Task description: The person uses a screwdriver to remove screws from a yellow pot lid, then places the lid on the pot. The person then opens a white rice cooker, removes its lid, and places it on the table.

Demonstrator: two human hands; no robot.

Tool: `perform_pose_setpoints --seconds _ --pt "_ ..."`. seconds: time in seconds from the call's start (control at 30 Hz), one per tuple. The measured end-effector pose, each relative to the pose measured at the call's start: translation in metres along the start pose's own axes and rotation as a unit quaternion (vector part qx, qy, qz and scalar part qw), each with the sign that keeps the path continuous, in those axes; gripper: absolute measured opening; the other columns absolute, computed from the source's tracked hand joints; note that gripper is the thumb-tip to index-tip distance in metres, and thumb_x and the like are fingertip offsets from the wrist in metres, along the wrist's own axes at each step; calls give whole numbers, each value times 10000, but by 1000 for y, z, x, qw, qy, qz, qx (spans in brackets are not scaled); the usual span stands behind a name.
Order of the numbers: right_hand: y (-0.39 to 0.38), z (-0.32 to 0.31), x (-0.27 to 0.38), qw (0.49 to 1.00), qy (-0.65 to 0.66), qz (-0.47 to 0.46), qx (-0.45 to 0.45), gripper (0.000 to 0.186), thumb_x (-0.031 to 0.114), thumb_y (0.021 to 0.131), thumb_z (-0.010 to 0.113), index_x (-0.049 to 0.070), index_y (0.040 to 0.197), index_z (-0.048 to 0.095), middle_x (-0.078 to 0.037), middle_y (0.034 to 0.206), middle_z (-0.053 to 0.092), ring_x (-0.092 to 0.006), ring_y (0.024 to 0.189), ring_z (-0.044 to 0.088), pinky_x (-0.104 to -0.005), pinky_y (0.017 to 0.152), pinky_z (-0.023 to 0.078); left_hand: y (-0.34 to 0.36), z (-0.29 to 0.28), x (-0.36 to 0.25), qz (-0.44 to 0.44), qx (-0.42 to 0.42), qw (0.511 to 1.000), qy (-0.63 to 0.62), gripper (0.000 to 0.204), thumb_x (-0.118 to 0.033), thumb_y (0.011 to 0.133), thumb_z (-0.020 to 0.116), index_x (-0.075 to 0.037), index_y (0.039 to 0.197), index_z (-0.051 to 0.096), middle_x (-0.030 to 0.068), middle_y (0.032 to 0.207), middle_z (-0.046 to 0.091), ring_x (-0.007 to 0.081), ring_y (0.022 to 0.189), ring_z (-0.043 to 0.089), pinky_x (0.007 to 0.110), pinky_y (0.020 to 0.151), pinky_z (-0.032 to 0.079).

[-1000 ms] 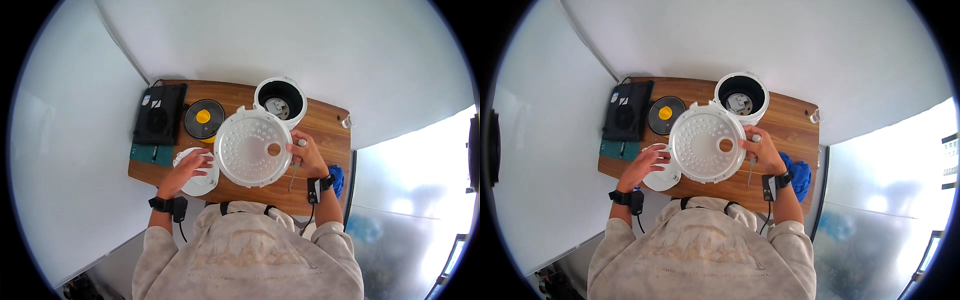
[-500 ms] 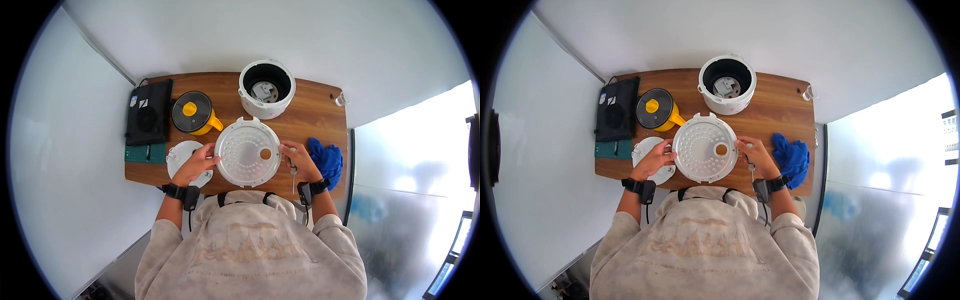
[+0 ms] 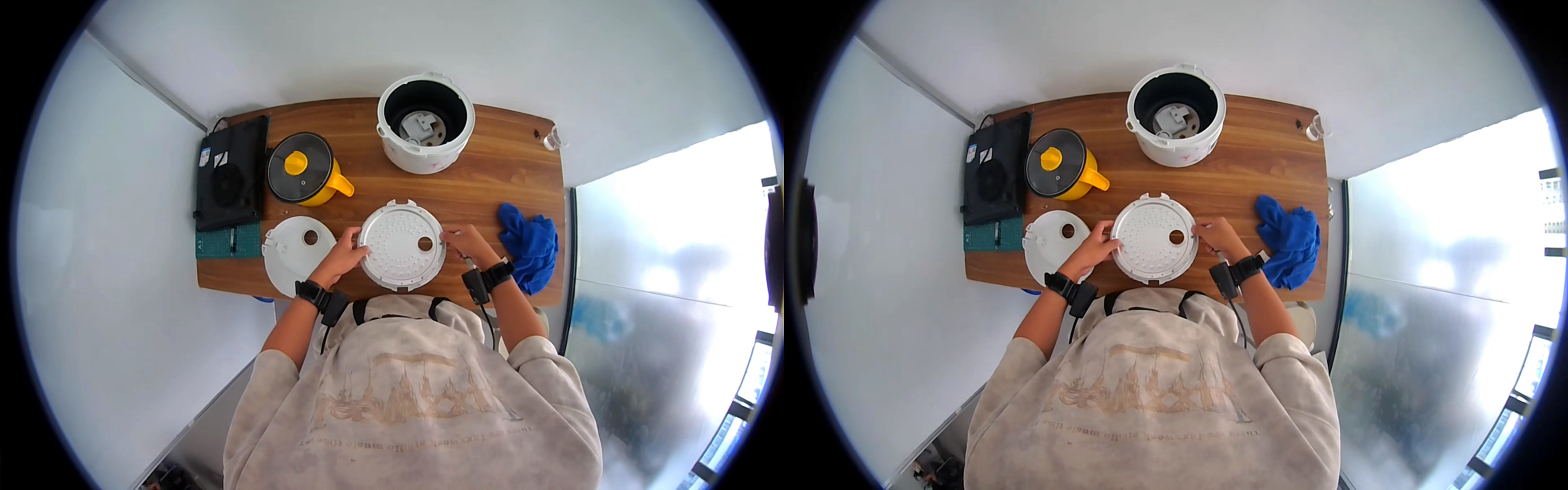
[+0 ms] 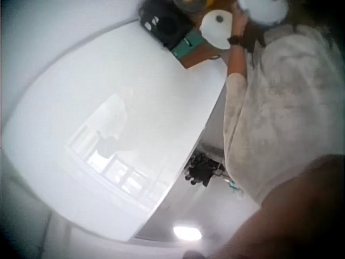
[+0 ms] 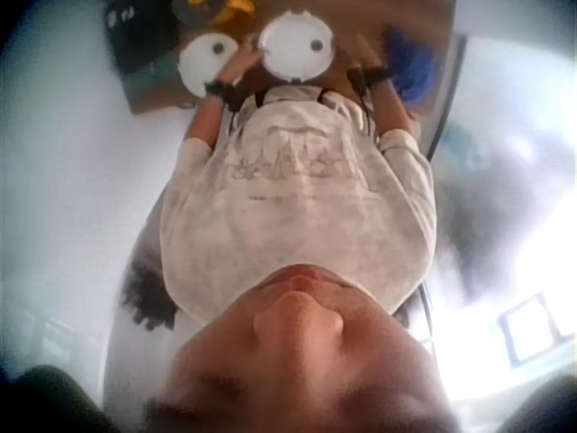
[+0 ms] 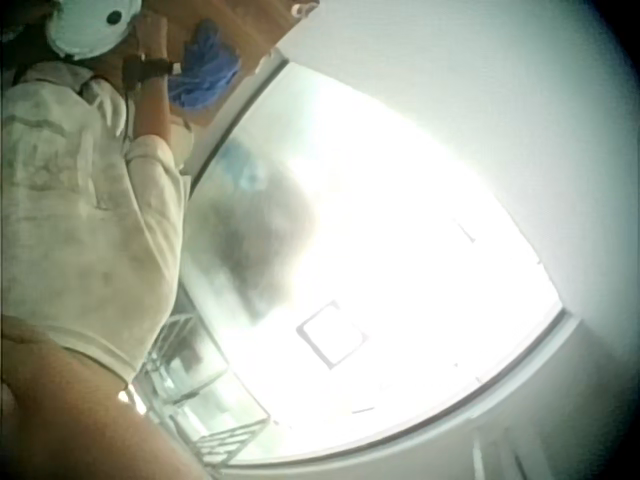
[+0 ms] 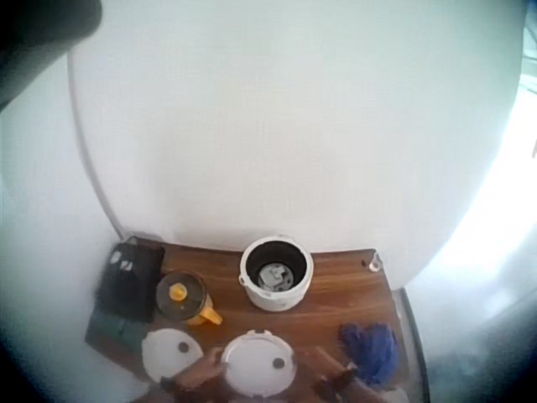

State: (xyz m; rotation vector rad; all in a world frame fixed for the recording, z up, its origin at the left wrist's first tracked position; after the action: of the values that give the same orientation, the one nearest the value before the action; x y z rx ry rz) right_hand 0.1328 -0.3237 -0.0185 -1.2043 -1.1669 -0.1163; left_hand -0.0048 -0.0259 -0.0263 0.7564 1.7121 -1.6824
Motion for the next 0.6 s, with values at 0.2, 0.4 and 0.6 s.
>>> perform_pose_setpoints --seconds 0.2,0.4,0.6 --pt "11 5 -11 1000 -18 -20 -3 216 218 898 711 32 1002 745 -17 718 639 -74 522 518 -241 464 405 -2 1 11 -32 29 998 -43 624 -126 987 591 -152 1548 319 90 1325 560 184 1206 542 384 1021 462" --pt "22 8 -25 996 -66 -10 -57 242 233 852 763 38 992 734 -54 689 661 -112 495 568 -273 425 448 -12 11 -3 -9 39 995 -91 651 -82 958 607 -83 1552 339 100 1296 599 165 1153 576 297 1004 456" --pt "26 13 -32 992 -105 13 -64 224 240 854 757 56 982 746 -58 717 684 -117 509 586 -276 446 462 -11 11 2 -13 43 997 -60 656 -134 971 602 -104 1564 321 80 1325 585 148 1182 546 280 1020 423"
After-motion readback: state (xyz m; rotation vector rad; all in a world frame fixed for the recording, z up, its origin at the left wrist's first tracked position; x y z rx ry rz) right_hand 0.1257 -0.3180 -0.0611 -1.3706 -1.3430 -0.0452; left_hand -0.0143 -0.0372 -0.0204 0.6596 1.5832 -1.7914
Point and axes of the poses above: each hand's wrist, its own y-axis towards the middle knuckle, its own z-axis out of the palm, x = y × z, the point moved 3 cm from there along y, towards the middle knuckle
